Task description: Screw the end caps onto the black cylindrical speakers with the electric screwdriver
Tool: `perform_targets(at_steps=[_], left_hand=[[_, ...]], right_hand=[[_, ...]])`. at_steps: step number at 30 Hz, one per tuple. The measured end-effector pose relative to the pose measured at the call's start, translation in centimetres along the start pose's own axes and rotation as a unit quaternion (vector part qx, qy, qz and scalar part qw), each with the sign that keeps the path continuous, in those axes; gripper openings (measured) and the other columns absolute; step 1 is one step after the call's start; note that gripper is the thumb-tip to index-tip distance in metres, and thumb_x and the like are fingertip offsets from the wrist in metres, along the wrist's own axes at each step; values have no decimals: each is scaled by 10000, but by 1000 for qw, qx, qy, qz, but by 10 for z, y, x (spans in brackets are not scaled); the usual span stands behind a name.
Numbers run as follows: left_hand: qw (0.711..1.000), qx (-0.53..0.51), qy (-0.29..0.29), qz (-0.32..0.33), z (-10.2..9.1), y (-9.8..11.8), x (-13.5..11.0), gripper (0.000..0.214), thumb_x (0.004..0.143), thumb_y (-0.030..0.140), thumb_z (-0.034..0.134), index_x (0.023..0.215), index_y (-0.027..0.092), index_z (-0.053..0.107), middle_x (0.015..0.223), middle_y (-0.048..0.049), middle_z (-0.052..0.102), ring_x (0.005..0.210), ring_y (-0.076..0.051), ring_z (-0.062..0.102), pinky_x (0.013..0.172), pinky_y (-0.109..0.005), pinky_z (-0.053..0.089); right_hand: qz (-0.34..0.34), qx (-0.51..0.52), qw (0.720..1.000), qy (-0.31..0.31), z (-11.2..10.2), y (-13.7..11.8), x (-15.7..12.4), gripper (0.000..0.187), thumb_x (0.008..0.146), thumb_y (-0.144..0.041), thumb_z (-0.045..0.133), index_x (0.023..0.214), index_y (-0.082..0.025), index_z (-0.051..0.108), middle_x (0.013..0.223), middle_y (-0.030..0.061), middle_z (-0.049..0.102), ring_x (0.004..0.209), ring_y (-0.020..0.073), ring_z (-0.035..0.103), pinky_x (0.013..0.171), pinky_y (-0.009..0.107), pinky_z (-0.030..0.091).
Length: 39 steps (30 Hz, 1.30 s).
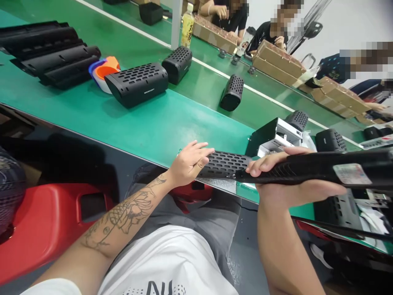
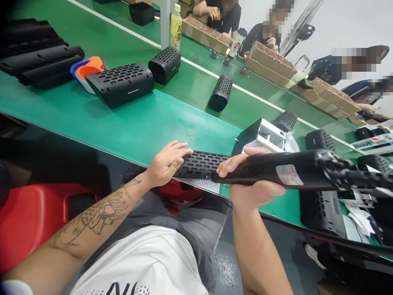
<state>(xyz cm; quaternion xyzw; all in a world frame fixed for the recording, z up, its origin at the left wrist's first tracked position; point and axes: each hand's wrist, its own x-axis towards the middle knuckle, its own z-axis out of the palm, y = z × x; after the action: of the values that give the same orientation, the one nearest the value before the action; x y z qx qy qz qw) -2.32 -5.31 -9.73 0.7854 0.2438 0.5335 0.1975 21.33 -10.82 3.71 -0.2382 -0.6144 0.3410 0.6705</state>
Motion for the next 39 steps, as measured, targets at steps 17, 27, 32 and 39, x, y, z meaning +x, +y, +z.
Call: perform_targets(at_steps=[17,27,32,39], left_hand=[[997,-46,55,21,13,1,-3,361,1248,272,581,1505,131,792,1339,-150,870,1351,-284,792,1194,-514,636],[995,-58,77,2,17,6,-3,362,1253,267,574,1511,137,792,1304,-131,879,1324,-271,793,1185,-501,641],[994,-64,84,6,19,7,-2,343,1244,238,589,1501,125,787,1309,-128,876,1325,-258,786,1197,-484,623],[998,-19,60,-11,9,10,-1,358,1260,305,582,1467,122,810,1325,-124,878,1388,-280,779,1288,-542,571]], right_hand=[[77,-45,995,45,25,-13,-8,622,863,-848,924,1042,-255,874,709,37,703,545,228,663,569,388,588],[224,-86,970,29,24,1,4,753,816,-869,944,1142,-216,760,911,113,743,830,321,791,705,505,694],[161,-55,985,13,23,12,-3,760,829,-896,923,1096,-204,759,808,69,711,668,255,723,641,445,665],[97,-39,995,0,14,-25,-1,647,883,-879,884,1061,-257,855,715,24,688,561,228,664,602,400,607]])
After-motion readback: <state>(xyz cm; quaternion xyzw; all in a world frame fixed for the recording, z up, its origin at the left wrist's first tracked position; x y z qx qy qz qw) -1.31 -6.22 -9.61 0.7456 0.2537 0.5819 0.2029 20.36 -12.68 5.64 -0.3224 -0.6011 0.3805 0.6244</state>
